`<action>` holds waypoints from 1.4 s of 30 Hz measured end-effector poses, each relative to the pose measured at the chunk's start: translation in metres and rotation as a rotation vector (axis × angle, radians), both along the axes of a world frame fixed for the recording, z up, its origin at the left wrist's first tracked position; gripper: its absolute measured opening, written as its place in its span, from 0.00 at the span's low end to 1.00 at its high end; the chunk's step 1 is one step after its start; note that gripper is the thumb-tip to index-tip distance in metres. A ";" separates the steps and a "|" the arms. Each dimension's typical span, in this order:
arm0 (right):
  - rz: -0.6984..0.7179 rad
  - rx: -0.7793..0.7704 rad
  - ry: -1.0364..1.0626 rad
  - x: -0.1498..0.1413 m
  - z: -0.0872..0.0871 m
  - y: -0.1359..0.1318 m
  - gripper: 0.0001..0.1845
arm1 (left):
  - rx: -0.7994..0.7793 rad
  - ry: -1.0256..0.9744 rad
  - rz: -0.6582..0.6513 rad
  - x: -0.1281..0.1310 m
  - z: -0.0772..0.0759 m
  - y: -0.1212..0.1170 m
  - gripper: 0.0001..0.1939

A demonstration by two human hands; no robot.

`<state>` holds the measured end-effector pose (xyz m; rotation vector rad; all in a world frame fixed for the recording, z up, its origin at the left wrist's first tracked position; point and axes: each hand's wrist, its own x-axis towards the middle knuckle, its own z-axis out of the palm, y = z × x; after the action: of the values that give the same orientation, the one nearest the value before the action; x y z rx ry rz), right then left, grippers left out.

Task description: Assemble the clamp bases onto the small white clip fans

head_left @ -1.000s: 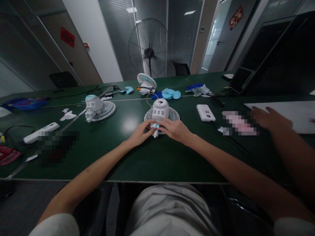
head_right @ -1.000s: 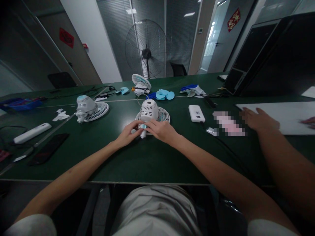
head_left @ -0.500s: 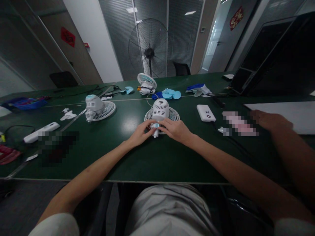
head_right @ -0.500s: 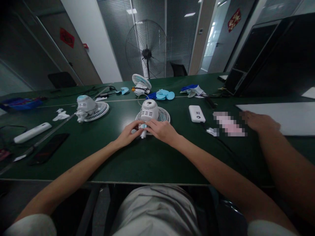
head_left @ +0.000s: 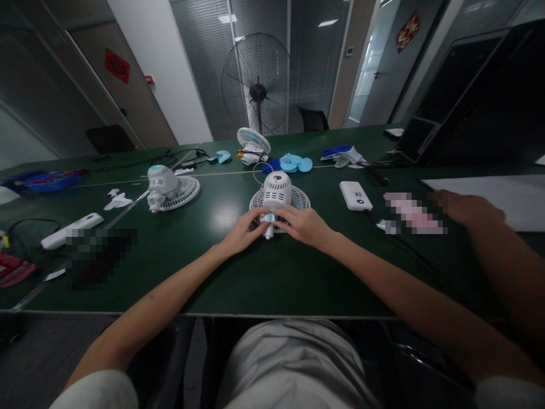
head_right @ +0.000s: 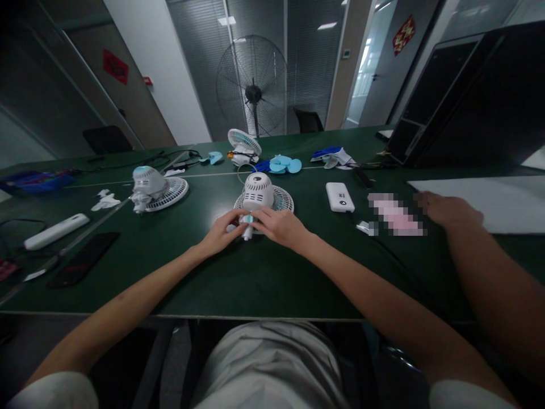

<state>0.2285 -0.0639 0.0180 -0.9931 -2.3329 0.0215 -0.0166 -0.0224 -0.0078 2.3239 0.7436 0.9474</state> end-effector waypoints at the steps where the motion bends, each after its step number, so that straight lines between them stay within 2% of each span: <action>1: -0.010 -0.004 0.000 -0.002 0.000 0.000 0.16 | -0.002 0.003 0.000 0.000 0.000 0.000 0.18; 3: -0.066 -0.081 0.099 -0.010 0.001 0.001 0.15 | 0.001 0.010 0.011 0.000 0.001 0.000 0.18; 6: -0.133 -0.410 0.363 -0.023 0.000 0.001 0.21 | 0.016 0.017 0.023 0.001 0.002 -0.001 0.18; 8: -0.120 -0.524 0.435 -0.024 -0.001 0.000 0.22 | 0.015 0.015 0.016 0.001 0.002 -0.002 0.17; 9: -0.116 -0.489 0.428 -0.023 -0.001 -0.001 0.20 | 0.010 0.012 0.011 0.001 0.002 -0.002 0.17; 11: -0.110 -0.286 0.326 -0.015 -0.002 -0.002 0.18 | 0.001 0.008 0.007 0.001 0.003 -0.002 0.18; 13: -0.082 -0.083 0.152 -0.007 -0.003 -0.002 0.19 | 0.003 0.008 0.007 0.000 0.002 -0.001 0.18; 15: -0.047 0.009 0.012 -0.003 -0.003 -0.001 0.19 | 0.011 0.013 0.009 0.000 0.001 -0.001 0.19; 18: -0.073 -0.032 0.058 -0.010 -0.002 0.001 0.16 | 0.016 0.020 0.016 0.001 0.000 0.000 0.19; 22: -0.138 -0.420 0.333 -0.024 0.000 0.001 0.23 | 0.025 0.020 0.023 0.001 0.001 -0.001 0.18; 23: -0.134 -0.464 0.364 -0.025 -0.001 0.000 0.23 | 0.023 0.023 0.022 0.001 0.002 -0.002 0.18; 24: -0.126 -0.443 0.369 -0.023 -0.001 -0.001 0.21 | 0.018 0.026 0.019 0.001 0.002 -0.002 0.18; 26: -0.089 -0.256 0.299 -0.017 -0.002 -0.003 0.16 | 0.005 0.027 0.015 0.000 0.003 -0.002 0.18; 28: -0.035 -0.075 0.152 -0.008 -0.003 -0.003 0.18 | 0.001 0.019 0.012 0.000 0.003 -0.002 0.18; 30: 0.004 -0.009 0.024 -0.004 -0.003 -0.002 0.19 | 0.003 0.013 0.005 0.000 0.003 -0.002 0.19; 33: -0.071 -0.062 0.078 -0.009 -0.001 -0.001 0.15 | 0.000 0.018 0.004 0.000 0.003 -0.001 0.18; 37: -0.171 -0.434 0.333 -0.024 0.002 -0.002 0.22 | 0.007 0.029 0.019 0.000 0.003 -0.001 0.18; 38: -0.170 -0.470 0.357 -0.025 0.002 -0.003 0.22 | 0.009 0.030 0.018 0.000 0.003 -0.001 0.18; 40: -0.158 -0.363 0.333 -0.021 0.001 -0.004 0.18 | 0.007 0.024 0.011 0.000 0.002 -0.001 0.19; 42: -0.116 -0.140 0.200 -0.013 -0.001 -0.004 0.17 | 0.000 0.014 0.007 0.000 0.002 -0.001 0.19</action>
<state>0.2157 -0.0682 0.0166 -1.1388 -2.1114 0.2304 -0.0170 -0.0230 -0.0059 2.3319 0.7586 0.9348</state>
